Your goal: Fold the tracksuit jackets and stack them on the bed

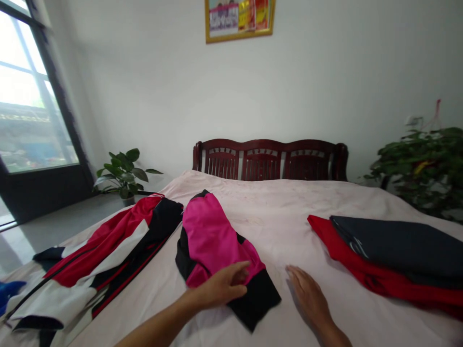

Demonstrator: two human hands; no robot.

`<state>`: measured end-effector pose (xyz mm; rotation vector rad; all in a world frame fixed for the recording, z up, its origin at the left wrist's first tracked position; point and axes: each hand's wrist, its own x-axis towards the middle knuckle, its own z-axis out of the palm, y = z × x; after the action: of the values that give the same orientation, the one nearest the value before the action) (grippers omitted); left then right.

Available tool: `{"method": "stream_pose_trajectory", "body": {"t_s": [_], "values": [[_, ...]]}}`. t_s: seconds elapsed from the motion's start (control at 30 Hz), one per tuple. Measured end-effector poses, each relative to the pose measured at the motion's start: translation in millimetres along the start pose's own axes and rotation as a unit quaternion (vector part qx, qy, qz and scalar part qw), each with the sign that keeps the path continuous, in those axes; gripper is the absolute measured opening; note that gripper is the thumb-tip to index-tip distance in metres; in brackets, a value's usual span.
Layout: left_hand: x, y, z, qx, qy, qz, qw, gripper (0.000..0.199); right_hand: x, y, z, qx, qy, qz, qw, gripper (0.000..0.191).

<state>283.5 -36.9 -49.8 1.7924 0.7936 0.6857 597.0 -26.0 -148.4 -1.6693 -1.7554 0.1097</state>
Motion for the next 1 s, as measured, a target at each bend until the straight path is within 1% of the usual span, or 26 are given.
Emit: {"method": "stream_pose_trajectory", "body": {"t_s": [0.03, 0.1, 0.13, 0.17, 0.23, 0.3, 0.37, 0.43, 0.47, 0.5, 0.53, 0.57, 0.63, 0.67, 0.7, 0.73, 0.77, 0.8, 0.83, 0.87, 0.9, 0.93, 0.97, 1.0], "values": [[-4, -5, -1.0, 0.057, 0.035, 0.009, 0.998, 0.062, 0, -3, -3, 0.026, -0.007, 0.008, 1.000, 0.053], [-14, -12, -13.3, 0.166, 0.121, 0.018, 0.979, 0.050, -1, -9, -7, 0.071, -0.018, 0.021, 0.997, 0.053], [-20, -14, -22.3, 0.205, 0.149, 0.014, 0.967, 0.048, -1, -13, -8, 0.091, -0.022, 0.028, 0.995, 0.052], [-26, -16, -31.7, 0.234, 0.165, 0.007, 0.958, 0.050, -2, -17, -8, 0.111, -0.026, 0.036, 0.993, 0.052], [-40, -21, -47.0, 0.277, 0.162, -0.014, 0.947, 0.060, -1, -29, -5, 0.143, -0.040, 0.055, 0.987, 0.053], [-54, -29, -52.3, 0.315, 0.146, -0.043, 0.937, 0.079, 2, -47, 1, 0.146, -0.063, 0.080, 0.984, 0.058], [-63, -37, -46.3, 0.355, 0.133, -0.072, 0.922, 0.102, 8, -71, 9, 0.135, -0.085, 0.102, 0.982, 0.062], [-65, -45, -32.8, 0.394, 0.125, -0.085, 0.907, 0.120, 16, -101, 13, 0.177, -0.127, 0.114, 0.969, 0.060], [-63, -48, -25.4, 0.408, 0.126, -0.084, 0.900, 0.124, 21, -118, 13, 0.234, -0.165, 0.115, 0.951, 0.057], [-59, -50, -18.7, 0.419, 0.135, -0.077, 0.895, 0.125, 25, -135, 10, 0.310, -0.205, 0.114, 0.921, 0.054], [-53, -51, -13.5, 0.426, 0.151, -0.066, 0.890, 0.123, 28, -152, 6, 0.390, -0.244, 0.110, 0.881, 0.052], [-46, -52, -10.2, 0.426, 0.174, -0.052, 0.886, 0.120, 30, -167, 0, 0.464, -0.271, 0.099, 0.837, 0.051], [-30, -51, -10.3, 0.405, 0.228, -0.019, 0.885, 0.107, 33, -194, -14, 0.572, -0.303, 0.073, 0.759, 0.050], [-22, -49, -13.3, 0.380, 0.255, 0.001, 0.889, 0.097, 33, -203, -20, 0.605, -0.313, 0.063, 0.729, 0.050], [-14, -46, -17.8, 0.346, 0.279, 0.019, 0.896, 0.087, 33, -209, -26, 0.627, -0.323, 0.057, 0.707, 0.050], [-8, -42, -23.3, 0.309, 0.297, 0.035, 0.903, 0.077, 32, -212, -30, 0.640, -0.330, 0.056, 0.691, 0.051], [-3, -36, -29.1, 0.275, 0.310, 0.047, 0.909, 0.068, 32, -211, -34, 0.646, -0.328, 0.058, 0.687, 0.052], [0, -30, -34.7, 0.247, 0.316, 0.053, 0.914, 0.060, 32, -206, -37, 0.642, -0.311, 0.065, 0.698, 0.054], [2, -24, -39.4, 0.230, 0.313, 0.051, 0.920, 0.053, 32, -200, -40, 0.623, -0.277, 0.076, 0.728, 0.056], [3, -18, -43.0, 0.221, 0.304, 0.043, 0.926, 0.048, 32, -192, -43, 0.584, -0.226, 0.086, 0.775, 0.059], [3, -13, -44.9, 0.221, 0.290, 0.033, 0.931, 0.044, 31, -184, -47, 0.525, -0.166, 0.084, 0.831, 0.064], [2, -10, -45.0, 0.223, 0.278, 0.021, 0.934, 0.042, 29, -178, -51, 0.449, -0.109, 0.062, 0.884, 0.070], [2, -7, -43.3, 0.225, 0.267, 0.011, 0.937, 0.042, 26, -174, -54, 0.368, -0.070, 0.019, 0.927, 0.076], [1, -6, -40.0, 0.226, 0.258, 0.003, 0.939, 0.042, 23, -173, -57, 0.292, -0.056, -0.043, 0.954, 0.084]]}}
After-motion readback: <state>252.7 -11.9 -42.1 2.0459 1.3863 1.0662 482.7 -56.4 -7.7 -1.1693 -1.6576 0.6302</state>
